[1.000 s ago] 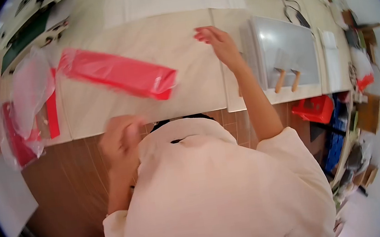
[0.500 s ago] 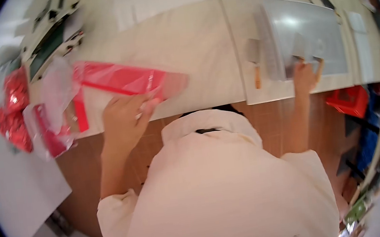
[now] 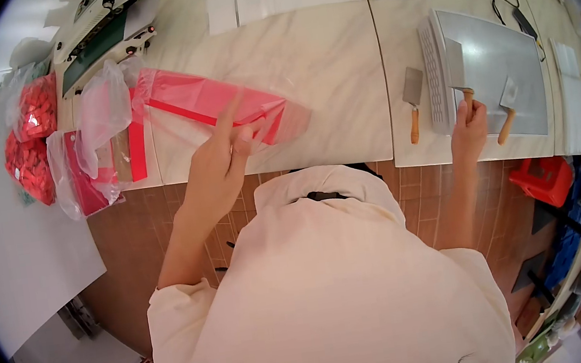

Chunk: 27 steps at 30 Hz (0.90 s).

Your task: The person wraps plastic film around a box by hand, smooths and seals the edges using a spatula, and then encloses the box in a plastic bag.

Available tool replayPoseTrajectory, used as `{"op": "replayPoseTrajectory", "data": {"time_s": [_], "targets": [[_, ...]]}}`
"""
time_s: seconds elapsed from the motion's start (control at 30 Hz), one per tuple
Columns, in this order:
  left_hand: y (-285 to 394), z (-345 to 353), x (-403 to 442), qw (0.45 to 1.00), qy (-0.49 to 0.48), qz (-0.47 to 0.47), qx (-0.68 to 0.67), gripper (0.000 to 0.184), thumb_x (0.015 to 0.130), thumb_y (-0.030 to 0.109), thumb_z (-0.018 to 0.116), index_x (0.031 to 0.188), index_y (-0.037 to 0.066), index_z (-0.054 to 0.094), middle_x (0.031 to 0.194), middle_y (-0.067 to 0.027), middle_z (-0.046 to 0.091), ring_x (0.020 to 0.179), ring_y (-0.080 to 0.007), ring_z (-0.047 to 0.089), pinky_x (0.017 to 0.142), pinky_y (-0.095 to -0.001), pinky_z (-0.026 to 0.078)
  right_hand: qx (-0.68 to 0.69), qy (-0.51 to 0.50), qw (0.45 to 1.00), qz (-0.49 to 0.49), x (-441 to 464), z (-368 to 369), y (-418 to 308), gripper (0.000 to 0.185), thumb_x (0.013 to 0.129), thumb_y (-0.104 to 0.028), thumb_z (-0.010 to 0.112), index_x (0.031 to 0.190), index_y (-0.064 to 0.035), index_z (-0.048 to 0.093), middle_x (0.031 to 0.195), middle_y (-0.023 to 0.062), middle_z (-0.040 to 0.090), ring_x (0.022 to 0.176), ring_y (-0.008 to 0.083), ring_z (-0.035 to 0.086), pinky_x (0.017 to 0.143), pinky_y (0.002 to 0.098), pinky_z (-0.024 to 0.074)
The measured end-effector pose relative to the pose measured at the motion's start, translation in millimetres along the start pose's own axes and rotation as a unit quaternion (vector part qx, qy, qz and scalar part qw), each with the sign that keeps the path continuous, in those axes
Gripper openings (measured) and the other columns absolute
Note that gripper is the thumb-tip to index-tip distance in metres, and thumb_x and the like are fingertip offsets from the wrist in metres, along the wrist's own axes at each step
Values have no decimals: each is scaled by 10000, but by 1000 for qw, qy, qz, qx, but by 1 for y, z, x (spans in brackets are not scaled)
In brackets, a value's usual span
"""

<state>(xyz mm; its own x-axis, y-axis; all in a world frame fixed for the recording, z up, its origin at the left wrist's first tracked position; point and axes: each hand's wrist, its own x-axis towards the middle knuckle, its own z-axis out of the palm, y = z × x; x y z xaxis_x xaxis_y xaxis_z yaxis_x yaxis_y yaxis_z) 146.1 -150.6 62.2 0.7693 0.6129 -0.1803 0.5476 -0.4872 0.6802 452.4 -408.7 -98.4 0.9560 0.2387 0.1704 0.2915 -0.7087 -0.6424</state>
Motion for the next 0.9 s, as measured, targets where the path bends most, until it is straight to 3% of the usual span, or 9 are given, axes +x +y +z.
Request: {"op": "replayPoseTrajectory", "data": {"time_s": [0.1, 0.3, 0.37, 0.43, 0.5, 0.57, 0.7, 0.8, 0.9], "targets": [[5, 1, 7, 997, 6, -3, -77, 550, 1037, 233, 455, 1536, 123, 252, 1149, -137, 691, 749, -164, 564, 763, -307, 478, 54, -50, 997, -10, -11, -2, -36, 321, 982, -304, 568, 1121, -16, 564, 839, 148, 656, 730, 286, 626, 711, 373, 497], [21, 6, 17, 999, -31, 5, 43, 739, 986, 267, 566, 1573, 152, 132, 1252, -136, 650, 686, -145, 552, 711, -280, 479, 160, -179, 969, -51, -32, -19, -81, 251, 947, -215, 636, 1069, 1, 595, 827, 144, 653, 699, 226, 600, 668, 338, 498], [26, 8, 19, 996, -6, 28, 85, 800, 940, 285, 633, 1570, 170, 155, 1181, -109, 685, 603, -160, 562, 636, -287, 484, 197, -204, 957, -64, -44, -22, -88, 218, 918, -179, 665, 1035, -4, 609, 808, 133, 638, 686, 229, 592, 644, 333, 486], [16, 14, 24, 992, 11, 49, 119, 797, 931, 275, 644, 1568, 185, 173, 1096, -89, 706, 583, -172, 572, 608, -292, 481, 183, -241, 939, -161, -49, -35, -105, 200, 885, -147, 687, 1020, -16, 619, 779, 121, 615, 667, 242, 577, 615, 343, 471], [9, 18, 28, 985, 33, 67, 154, 795, 922, 264, 654, 1565, 200, 191, 1011, -70, 726, 563, -184, 581, 579, -298, 479, 179, -257, 943, -110, -52, -40, -111, 195, 844, -117, 709, 995, -27, 626, 757, 116, 606, 661, 266, 572, 610, 361, 463], [6, 20, 31, 977, 72, 76, 186, 747, 916, 228, 657, 1549, 219, 260, 848, -45, 723, 613, -192, 619, 588, -297, 479, 162, -282, 917, -232, -54, -47, -115, 201, 819, -106, 720, 984, -36, 630, 752, 108, 616, 649, 278, 565, 612, 372, 458], [-6, 19, 34, 969, 118, 102, 191, 692, 923, 188, 645, 1531, 213, 317, 797, -44, 713, 640, -189, 639, 590, -305, 479, 173, -299, 876, -336, -56, -52, -119, 212, 787, -118, 749, 950, -56, 629, 678, 71, 586, 593, 262, 519, 575, 361, 403], [-11, 20, 35, 970, 130, 82, 188, 655, 915, 185, 651, 1508, 204, 374, 805, -50, 710, 675, -191, 648, 604, -308, 484, 165, -321, 864, -351, -58, -57, -129, 218, 775, -111, 757, 935, -57, 620, 632, 55, 539, 578, 244, 510, 570, 352, 386], [-16, 24, 38, 956, 190, 141, 175, 633, 893, 179, 676, 1476, 190, 430, 804, -52, 701, 705, -190, 645, 616, -314, 488, 161, -317, 857, -374, -58, -56, -134, 222, 775, -104, 758, 938, -54, 616, 613, 46, 515, 567, 237, 502, 564, 352, 381]]}}
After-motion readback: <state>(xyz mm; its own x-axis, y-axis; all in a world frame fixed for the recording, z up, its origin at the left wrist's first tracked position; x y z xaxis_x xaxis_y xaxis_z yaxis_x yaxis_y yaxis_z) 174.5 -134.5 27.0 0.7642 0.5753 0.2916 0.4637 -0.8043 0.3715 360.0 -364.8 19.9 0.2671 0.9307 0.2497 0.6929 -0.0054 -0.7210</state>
